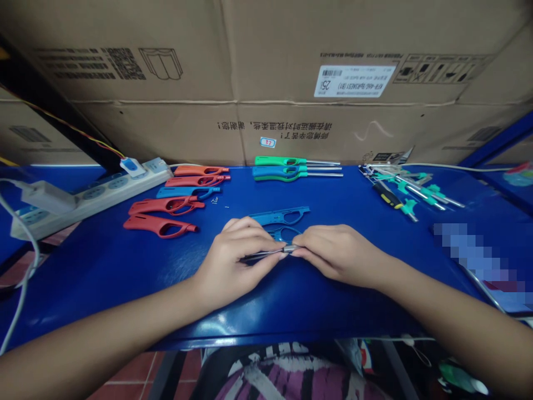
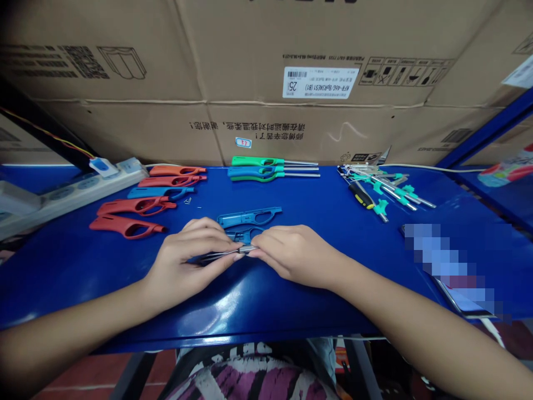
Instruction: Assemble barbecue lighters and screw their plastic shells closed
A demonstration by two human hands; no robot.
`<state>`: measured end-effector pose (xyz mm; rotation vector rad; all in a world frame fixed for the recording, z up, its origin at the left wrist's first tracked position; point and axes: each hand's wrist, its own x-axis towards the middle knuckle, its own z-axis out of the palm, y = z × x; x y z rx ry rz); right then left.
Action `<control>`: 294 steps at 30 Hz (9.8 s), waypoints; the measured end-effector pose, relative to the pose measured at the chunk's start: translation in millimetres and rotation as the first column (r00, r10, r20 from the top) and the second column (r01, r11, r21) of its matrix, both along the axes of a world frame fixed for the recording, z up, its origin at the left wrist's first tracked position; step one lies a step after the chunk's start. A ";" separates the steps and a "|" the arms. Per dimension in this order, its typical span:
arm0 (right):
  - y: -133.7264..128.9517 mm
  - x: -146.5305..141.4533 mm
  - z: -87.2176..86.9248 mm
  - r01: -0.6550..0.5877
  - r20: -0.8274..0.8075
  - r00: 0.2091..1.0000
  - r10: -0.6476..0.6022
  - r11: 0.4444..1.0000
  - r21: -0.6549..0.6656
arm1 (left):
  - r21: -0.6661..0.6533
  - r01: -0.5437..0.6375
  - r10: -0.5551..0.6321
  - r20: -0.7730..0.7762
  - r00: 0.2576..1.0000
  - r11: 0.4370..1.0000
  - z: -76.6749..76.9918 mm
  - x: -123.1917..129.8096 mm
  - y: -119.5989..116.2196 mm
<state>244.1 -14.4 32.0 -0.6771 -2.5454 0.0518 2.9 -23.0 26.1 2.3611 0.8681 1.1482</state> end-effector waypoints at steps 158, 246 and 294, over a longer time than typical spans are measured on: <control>6.8 -6.7 -22.9 0.088 0.061 0.995 -0.074 0.952 -0.292 | -0.098 0.048 -0.090 -0.482 0.872 0.994 -11.3 -5.2 11.3; 21.6 10.5 -4.8 0.148 0.043 0.985 -0.164 0.701 -0.697 | 0.075 0.120 -0.045 -0.635 0.771 0.990 -10.9 -3.5 6.0; 28.4 24.4 6.5 0.048 -0.016 0.997 -0.071 0.808 -0.588 | 0.307 0.233 0.080 -0.744 0.663 0.923 -8.1 -6.4 6.3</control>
